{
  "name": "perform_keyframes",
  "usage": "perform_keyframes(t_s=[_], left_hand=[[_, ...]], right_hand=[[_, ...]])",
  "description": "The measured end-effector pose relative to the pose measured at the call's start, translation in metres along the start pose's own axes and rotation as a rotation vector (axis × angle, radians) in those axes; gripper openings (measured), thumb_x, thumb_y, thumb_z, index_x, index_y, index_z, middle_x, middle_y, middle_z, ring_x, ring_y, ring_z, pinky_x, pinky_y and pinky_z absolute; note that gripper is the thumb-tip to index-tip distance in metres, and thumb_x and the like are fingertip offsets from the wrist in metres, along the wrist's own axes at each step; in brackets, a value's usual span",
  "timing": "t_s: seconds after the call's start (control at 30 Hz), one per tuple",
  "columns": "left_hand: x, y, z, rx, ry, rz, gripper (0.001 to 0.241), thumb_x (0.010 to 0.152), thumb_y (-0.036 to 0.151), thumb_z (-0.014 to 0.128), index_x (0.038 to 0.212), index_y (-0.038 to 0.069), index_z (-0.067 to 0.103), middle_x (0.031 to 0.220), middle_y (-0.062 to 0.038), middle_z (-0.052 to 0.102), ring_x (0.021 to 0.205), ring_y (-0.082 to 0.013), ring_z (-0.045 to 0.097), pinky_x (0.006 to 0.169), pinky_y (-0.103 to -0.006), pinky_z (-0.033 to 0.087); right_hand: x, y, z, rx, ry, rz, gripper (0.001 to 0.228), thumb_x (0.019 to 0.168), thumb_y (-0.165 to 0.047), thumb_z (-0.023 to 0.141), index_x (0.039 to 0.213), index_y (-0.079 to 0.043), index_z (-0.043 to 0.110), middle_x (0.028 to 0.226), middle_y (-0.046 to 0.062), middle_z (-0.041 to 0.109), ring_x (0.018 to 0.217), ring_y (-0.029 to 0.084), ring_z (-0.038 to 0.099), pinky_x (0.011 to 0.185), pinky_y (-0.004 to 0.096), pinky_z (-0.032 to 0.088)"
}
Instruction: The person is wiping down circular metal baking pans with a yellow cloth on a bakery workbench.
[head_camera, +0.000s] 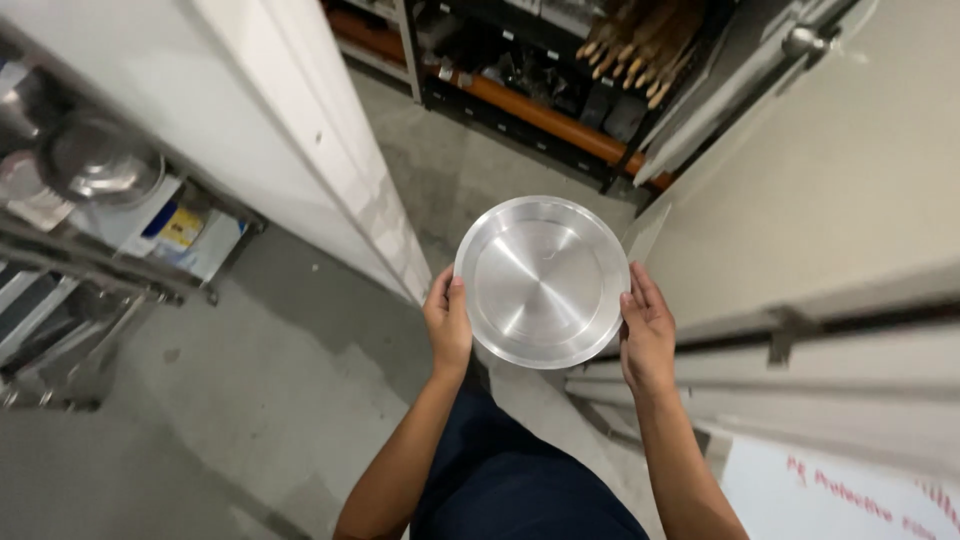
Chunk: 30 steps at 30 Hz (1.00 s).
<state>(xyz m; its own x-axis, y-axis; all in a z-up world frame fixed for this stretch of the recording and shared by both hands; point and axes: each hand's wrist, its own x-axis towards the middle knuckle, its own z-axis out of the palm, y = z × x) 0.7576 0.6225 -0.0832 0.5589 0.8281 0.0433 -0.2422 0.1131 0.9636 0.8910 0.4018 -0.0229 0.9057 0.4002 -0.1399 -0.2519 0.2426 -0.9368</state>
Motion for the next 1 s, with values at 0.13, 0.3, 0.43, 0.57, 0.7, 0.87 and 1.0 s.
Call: perform_keyframes(t_s=[0.13, 0.3, 0.43, 0.57, 0.7, 0.87, 1.0], left_hand=[[0.089, -0.020, 0.030, -0.084, -0.024, -0.056, 0.036, 0.107, 0.020, 0.052, 0.132, -0.005, 0.061, 0.119, -0.010, 0.071, 0.105, -0.0145, 0.066, 0.093, -0.0289, 0.052], [0.205, -0.050, 0.065, 0.131, -0.117, -0.103, 0.037, 0.106, 0.021, 0.053, 0.130, -0.005, 0.064, 0.113, -0.011, 0.074, 0.099, -0.0145, 0.068, 0.088, -0.0287, 0.054], [0.291, -0.047, 0.092, 0.079, -0.175, -0.149, 0.037, 0.105, 0.019, 0.054, 0.132, -0.005, 0.062, 0.114, -0.010, 0.073, 0.099, -0.0139, 0.067, 0.087, -0.0283, 0.053], [0.373, -0.059, 0.110, 0.006, -0.151, -0.071, 0.035, 0.107, 0.018, 0.052, 0.129, -0.007, 0.065, 0.115, -0.009, 0.073, 0.100, -0.0135, 0.067, 0.089, -0.0280, 0.054], [0.438, -0.091, 0.119, -0.017, -0.050, -0.008, 0.034, 0.106, 0.015, 0.053, 0.129, -0.008, 0.064, 0.118, -0.010, 0.072, 0.104, -0.0138, 0.065, 0.094, -0.0283, 0.052], [0.524, -0.136, 0.130, -0.033, 0.085, -0.016, 0.033, 0.106, 0.015, 0.054, 0.128, -0.007, 0.063, 0.115, -0.011, 0.072, 0.103, -0.0149, 0.067, 0.092, -0.0289, 0.053], [0.591, -0.155, 0.150, -0.083, 0.176, 0.043, 0.031, 0.105, 0.013, 0.056, 0.127, -0.007, 0.062, 0.118, -0.010, 0.071, 0.107, -0.0150, 0.066, 0.094, -0.0284, 0.052]], right_hand=[[0.089, 0.023, 0.000, -0.009, 0.061, 0.059, 0.053, 0.105, -0.004, 0.051, 0.156, 0.004, 0.042, 0.142, 0.022, 0.056, 0.125, 0.022, 0.057, 0.108, 0.035, 0.047], [0.184, 0.031, 0.017, 0.036, 0.111, -0.011, 0.052, 0.103, -0.007, 0.051, 0.153, 0.003, 0.041, 0.141, 0.015, 0.060, 0.124, 0.020, 0.059, 0.104, 0.033, 0.049], [0.254, 0.022, 0.050, 0.063, 0.116, -0.036, 0.052, 0.104, -0.007, 0.052, 0.153, 0.004, 0.042, 0.142, 0.015, 0.059, 0.125, 0.019, 0.059, 0.106, 0.033, 0.048], [0.335, 0.031, 0.074, 0.072, 0.124, -0.049, 0.053, 0.104, -0.007, 0.053, 0.154, 0.003, 0.041, 0.143, 0.012, 0.059, 0.124, 0.018, 0.059, 0.105, 0.032, 0.048], [0.420, 0.030, 0.100, 0.074, 0.078, -0.026, 0.051, 0.103, -0.007, 0.053, 0.153, 0.001, 0.044, 0.142, 0.011, 0.060, 0.123, 0.016, 0.061, 0.105, 0.031, 0.049], [0.538, 0.033, 0.127, -0.020, 0.004, 0.038, 0.050, 0.103, -0.008, 0.056, 0.153, -0.002, 0.049, 0.136, 0.013, 0.061, 0.117, 0.020, 0.061, 0.098, 0.035, 0.052], [0.630, 0.032, 0.144, -0.090, -0.118, 0.043, 0.051, 0.099, -0.010, 0.058, 0.149, -0.004, 0.050, 0.140, 0.009, 0.062, 0.123, 0.017, 0.061, 0.102, 0.032, 0.052]])
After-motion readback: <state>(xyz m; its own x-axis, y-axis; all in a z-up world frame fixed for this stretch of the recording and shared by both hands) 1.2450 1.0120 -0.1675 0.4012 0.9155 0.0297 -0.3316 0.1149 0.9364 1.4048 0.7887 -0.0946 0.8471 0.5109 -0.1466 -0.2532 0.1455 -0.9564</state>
